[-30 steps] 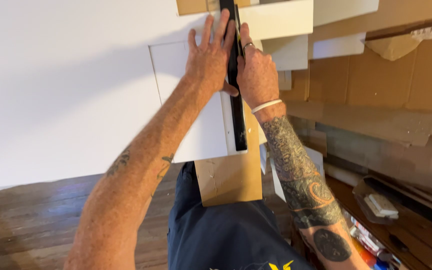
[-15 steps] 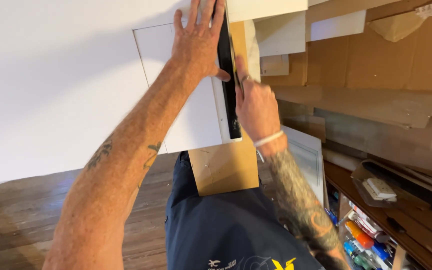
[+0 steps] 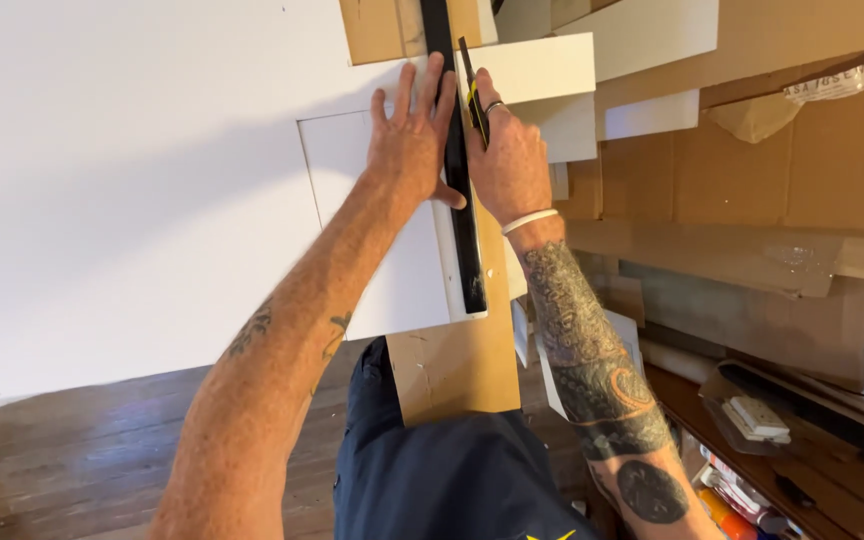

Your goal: Cutting a foam board to size and fitting it into a wooden frame using a utility knife and pencil.

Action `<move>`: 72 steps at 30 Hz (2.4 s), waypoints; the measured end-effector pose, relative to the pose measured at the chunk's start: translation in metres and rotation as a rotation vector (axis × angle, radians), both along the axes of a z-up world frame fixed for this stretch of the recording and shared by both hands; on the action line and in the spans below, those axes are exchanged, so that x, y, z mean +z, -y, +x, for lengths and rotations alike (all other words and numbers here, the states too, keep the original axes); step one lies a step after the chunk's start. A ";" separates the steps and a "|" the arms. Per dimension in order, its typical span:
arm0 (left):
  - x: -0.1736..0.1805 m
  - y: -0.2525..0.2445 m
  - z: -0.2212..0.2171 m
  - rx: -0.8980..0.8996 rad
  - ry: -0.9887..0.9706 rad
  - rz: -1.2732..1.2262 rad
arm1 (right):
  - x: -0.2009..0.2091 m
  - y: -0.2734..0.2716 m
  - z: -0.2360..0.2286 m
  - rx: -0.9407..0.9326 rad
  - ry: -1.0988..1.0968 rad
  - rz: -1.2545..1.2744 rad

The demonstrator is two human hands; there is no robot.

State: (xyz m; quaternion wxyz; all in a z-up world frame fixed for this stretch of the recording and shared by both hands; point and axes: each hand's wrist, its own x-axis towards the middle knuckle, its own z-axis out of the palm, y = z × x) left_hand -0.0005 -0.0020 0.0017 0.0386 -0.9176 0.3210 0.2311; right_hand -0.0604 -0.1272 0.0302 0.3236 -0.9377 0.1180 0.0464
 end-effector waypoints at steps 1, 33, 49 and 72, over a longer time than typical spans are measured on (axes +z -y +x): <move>0.002 0.000 0.002 0.008 -0.039 -0.005 | -0.005 0.000 0.002 0.011 0.006 -0.029; 0.033 -0.095 -0.122 0.691 0.015 -0.855 | -0.013 -0.056 -0.160 -0.460 -0.461 0.070; -0.052 -0.128 -0.295 2.222 -0.719 -1.352 | -0.020 -0.005 -0.180 -0.480 -0.310 0.115; 0.064 -0.234 -0.413 2.093 -0.038 -1.765 | -0.012 -0.059 -0.185 -0.029 0.149 0.184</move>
